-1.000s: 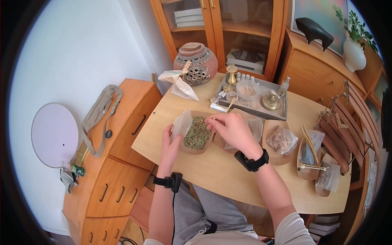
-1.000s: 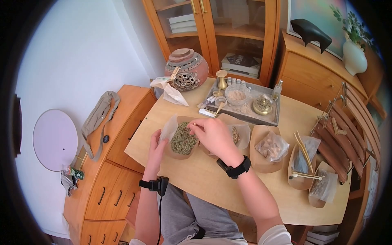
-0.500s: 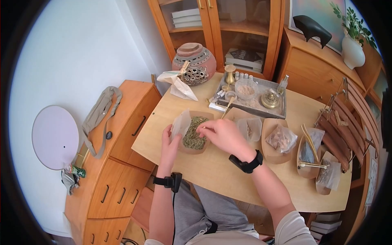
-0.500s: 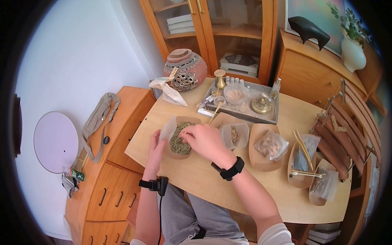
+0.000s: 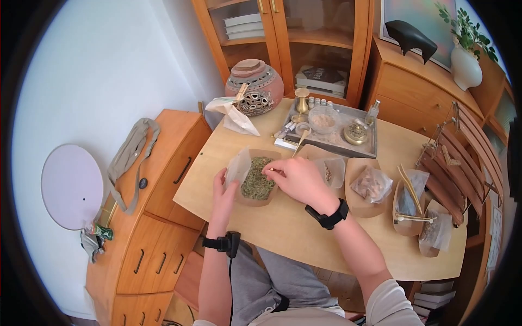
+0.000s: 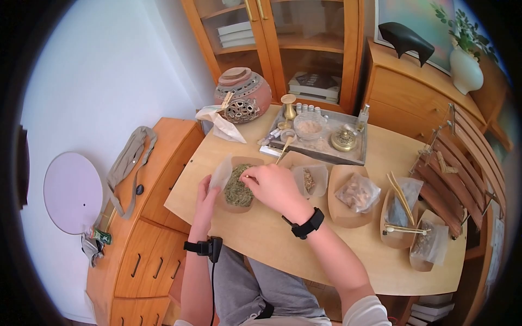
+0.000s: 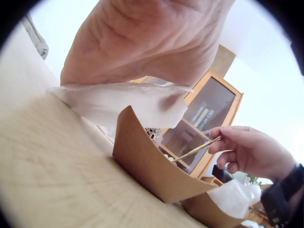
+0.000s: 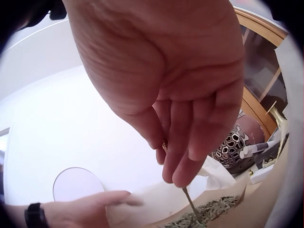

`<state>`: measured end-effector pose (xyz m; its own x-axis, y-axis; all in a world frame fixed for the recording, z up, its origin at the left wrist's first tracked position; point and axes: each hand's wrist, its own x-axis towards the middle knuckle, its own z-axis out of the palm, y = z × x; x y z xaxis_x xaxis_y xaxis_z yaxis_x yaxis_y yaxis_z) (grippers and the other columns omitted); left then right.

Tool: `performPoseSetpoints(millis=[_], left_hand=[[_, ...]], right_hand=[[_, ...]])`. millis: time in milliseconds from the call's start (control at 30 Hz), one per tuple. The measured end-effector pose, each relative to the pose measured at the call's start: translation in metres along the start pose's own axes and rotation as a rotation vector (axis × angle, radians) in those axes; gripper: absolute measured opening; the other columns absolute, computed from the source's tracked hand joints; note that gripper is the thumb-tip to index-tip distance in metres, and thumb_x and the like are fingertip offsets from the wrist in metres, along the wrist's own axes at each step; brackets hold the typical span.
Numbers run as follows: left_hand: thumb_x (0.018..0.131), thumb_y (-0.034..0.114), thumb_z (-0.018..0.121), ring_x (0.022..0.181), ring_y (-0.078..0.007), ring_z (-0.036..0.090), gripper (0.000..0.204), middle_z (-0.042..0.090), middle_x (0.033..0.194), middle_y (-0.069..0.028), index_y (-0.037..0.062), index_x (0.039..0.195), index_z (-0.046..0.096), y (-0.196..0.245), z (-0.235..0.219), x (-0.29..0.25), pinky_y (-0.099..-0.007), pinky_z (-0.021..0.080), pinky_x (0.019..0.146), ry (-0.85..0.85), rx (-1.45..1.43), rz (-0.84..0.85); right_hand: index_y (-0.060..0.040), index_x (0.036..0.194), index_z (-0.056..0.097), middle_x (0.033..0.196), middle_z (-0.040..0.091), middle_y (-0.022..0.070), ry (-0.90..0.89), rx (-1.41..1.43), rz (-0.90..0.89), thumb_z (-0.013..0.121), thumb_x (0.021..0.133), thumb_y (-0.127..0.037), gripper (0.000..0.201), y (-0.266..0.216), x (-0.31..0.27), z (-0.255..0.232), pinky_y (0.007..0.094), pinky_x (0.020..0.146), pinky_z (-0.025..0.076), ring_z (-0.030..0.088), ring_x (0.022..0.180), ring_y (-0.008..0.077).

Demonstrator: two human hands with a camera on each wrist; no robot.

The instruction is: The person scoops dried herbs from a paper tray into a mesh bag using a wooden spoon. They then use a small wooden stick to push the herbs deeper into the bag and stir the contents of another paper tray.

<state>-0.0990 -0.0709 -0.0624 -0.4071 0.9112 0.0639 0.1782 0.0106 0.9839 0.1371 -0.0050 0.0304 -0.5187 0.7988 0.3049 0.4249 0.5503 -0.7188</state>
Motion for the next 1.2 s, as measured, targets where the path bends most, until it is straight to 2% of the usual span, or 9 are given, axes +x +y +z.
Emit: performPoseSetpoints(millis=[33, 133, 233, 333, 667, 867, 1000, 1067, 1200], left_hand=[[0.098, 0.024, 0.065, 0.142, -0.0286, 0.044, 0.069, 0.043, 0.154, -0.0218, -0.0002, 0.157, 0.036, 0.005, 0.000, -0.002, -0.0382, 0.038, 0.115, 0.003, -0.011, -0.018], [0.098, 0.023, 0.065, 0.144, -0.0292, 0.043, 0.069, 0.043, 0.155, -0.0217, -0.0013, 0.156, 0.036, 0.006, -0.001, -0.001, -0.0386, 0.037, 0.117, 0.002, -0.018, -0.029], [0.099, 0.023, 0.064, 0.145, -0.0300, 0.042, 0.069, 0.043, 0.156, -0.0214, -0.0019, 0.156, 0.036, 0.001, -0.001, -0.001, -0.0389, 0.036, 0.118, -0.002, -0.006, -0.018], [0.099, 0.023, 0.064, 0.146, -0.0304, 0.041, 0.069, 0.043, 0.156, -0.0215, -0.0023, 0.156, 0.036, 0.003, -0.002, -0.001, -0.0389, 0.036, 0.118, 0.001, 0.000, -0.017], [0.098, 0.024, 0.064, 0.145, -0.0304, 0.041, 0.068, 0.042, 0.156, -0.0215, -0.0001, 0.156, 0.038, -0.004, -0.003, 0.002, -0.0395, 0.038, 0.116, 0.004, 0.006, -0.033], [0.098, 0.022, 0.064, 0.143, -0.0309, 0.044, 0.065, 0.046, 0.153, -0.0225, -0.0024, 0.152, 0.040, -0.004, -0.003, 0.001, -0.0399, 0.038, 0.116, 0.008, -0.014, 0.000], [0.097, 0.020, 0.064, 0.141, -0.0310, 0.047, 0.063, 0.050, 0.149, -0.0223, -0.0048, 0.151, 0.041, -0.007, -0.001, 0.002, -0.0392, 0.038, 0.116, 0.005, -0.052, 0.012], [0.097, 0.019, 0.064, 0.138, -0.0304, 0.050, 0.062, 0.052, 0.147, -0.0219, -0.0062, 0.149, 0.042, -0.010, 0.001, 0.003, -0.0379, 0.039, 0.116, 0.046, -0.062, 0.033], [0.097, 0.018, 0.064, 0.138, -0.0286, 0.050, 0.060, 0.052, 0.146, -0.0209, -0.0051, 0.149, 0.043, -0.008, -0.001, 0.001, -0.0367, 0.039, 0.116, 0.031, -0.073, -0.011]], right_hand=[[-0.0099, 0.105, 0.081, 0.082, 0.078, 0.0101, 0.049, -0.046, -0.082, 0.066, 0.096, -0.020, 0.020, 0.006, 0.000, 0.006, 0.0373, 0.070, 0.058, 0.074, 0.072, 0.0268], [-0.0110, 0.101, 0.081, 0.086, 0.076, 0.0137, 0.041, 0.093, 0.002, 0.067, 0.095, -0.024, 0.020, -0.011, -0.001, -0.009, 0.0450, 0.075, 0.058, 0.073, 0.081, 0.0340], [-0.0104, 0.100, 0.081, 0.085, 0.075, 0.0158, 0.020, -0.042, -0.013, 0.067, 0.095, -0.024, 0.020, 0.001, -0.001, -0.006, 0.0458, 0.075, 0.057, 0.073, 0.081, 0.0357], [-0.0108, 0.103, 0.082, 0.081, 0.077, 0.0112, 0.044, -0.025, -0.014, 0.065, 0.097, -0.022, 0.021, -0.006, -0.002, -0.010, 0.0391, 0.070, 0.058, 0.074, 0.072, 0.0278], [-0.0087, 0.104, 0.081, 0.085, 0.077, 0.0120, 0.024, -0.054, -0.038, 0.068, 0.096, -0.020, 0.020, -0.008, -0.002, -0.010, 0.0390, 0.070, 0.058, 0.074, 0.074, 0.0291], [-0.0085, 0.101, 0.080, 0.079, 0.075, 0.0127, 0.022, 0.118, -0.048, 0.066, 0.098, -0.024, 0.021, -0.028, -0.017, -0.042, 0.0390, 0.066, 0.055, 0.072, 0.069, 0.0301], [-0.0056, 0.102, 0.079, 0.076, 0.075, 0.0100, -0.122, 0.222, 0.091, 0.066, 0.098, -0.021, 0.021, -0.021, -0.038, -0.054, 0.0341, 0.065, 0.054, 0.071, 0.065, 0.0218], [-0.0001, 0.106, 0.077, 0.084, 0.077, 0.0059, -0.198, 0.068, 0.114, 0.063, 0.103, -0.015, 0.020, -0.014, -0.052, -0.056, 0.0261, 0.071, 0.057, 0.073, 0.075, 0.0119], [0.0004, 0.108, 0.075, 0.091, 0.078, 0.0064, -0.236, 0.196, 0.235, 0.064, 0.101, -0.013, 0.018, 0.004, -0.079, -0.050, 0.0268, 0.073, 0.057, 0.073, 0.077, 0.0123]])
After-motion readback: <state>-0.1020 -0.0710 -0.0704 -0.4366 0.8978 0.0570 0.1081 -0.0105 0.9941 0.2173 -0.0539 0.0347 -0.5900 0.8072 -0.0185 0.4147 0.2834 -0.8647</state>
